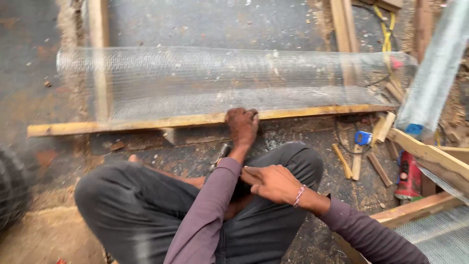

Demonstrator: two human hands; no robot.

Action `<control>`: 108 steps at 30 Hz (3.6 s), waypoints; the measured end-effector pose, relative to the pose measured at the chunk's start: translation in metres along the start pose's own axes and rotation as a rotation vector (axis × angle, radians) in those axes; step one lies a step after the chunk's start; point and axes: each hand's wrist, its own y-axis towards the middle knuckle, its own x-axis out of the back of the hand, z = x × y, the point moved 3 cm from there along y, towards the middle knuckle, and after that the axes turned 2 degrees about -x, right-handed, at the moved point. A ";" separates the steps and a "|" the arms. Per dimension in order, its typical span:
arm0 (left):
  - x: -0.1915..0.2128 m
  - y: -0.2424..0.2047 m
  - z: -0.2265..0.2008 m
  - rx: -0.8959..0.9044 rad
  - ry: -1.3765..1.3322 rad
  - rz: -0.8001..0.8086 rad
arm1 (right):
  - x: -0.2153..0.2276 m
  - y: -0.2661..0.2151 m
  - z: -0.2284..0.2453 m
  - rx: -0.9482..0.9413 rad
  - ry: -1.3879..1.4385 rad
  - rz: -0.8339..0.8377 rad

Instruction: Attaching a metal wire mesh to a wooden frame using a hammer and small nails while sitting on the floor.

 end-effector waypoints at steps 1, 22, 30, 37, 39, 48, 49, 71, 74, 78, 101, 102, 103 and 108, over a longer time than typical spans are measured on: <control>-0.003 0.001 0.001 0.030 0.037 0.044 | 0.009 -0.002 0.005 -0.090 -0.035 0.081; -0.003 -0.004 0.003 0.013 0.034 -0.015 | 0.004 -0.129 -0.140 -0.162 1.341 -0.373; 0.001 -0.008 0.002 0.023 -0.009 -0.083 | -0.057 -0.048 -0.088 0.392 1.979 -0.477; -0.028 -0.023 0.022 0.104 -0.057 0.001 | -0.061 -0.021 -0.040 0.036 1.572 -0.556; -0.027 -0.014 0.021 0.124 -0.097 0.029 | -0.053 -0.017 -0.032 0.057 1.495 -0.576; -0.019 -0.015 0.013 0.008 0.012 -0.108 | -0.058 0.017 -0.023 -0.104 1.537 -0.509; -0.016 -0.015 0.011 -0.002 0.009 -0.110 | -0.058 0.020 -0.024 -0.118 1.528 -0.532; 0.006 -0.009 0.000 -0.031 -0.013 -0.103 | -0.057 0.020 -0.023 -0.091 1.340 -0.605; 0.014 -0.008 -0.005 -0.021 -0.040 -0.083 | -0.050 0.019 -0.022 -0.111 1.339 -0.580; 0.005 -0.008 -0.001 -0.006 -0.007 -0.077 | -0.056 0.023 -0.031 -0.212 1.391 -0.494; 0.031 0.002 -0.006 0.040 -0.014 -0.070 | -0.028 -0.037 -0.097 0.323 1.257 -0.758; 0.037 0.005 -0.005 0.037 -0.007 -0.069 | -0.009 -0.040 -0.096 0.326 1.263 -0.758; 0.040 0.008 -0.005 0.036 0.007 -0.003 | 0.010 -0.043 -0.096 0.210 1.184 -0.763; 0.045 0.013 -0.009 -0.030 0.089 0.102 | 0.055 -0.031 -0.143 -0.095 0.825 -0.689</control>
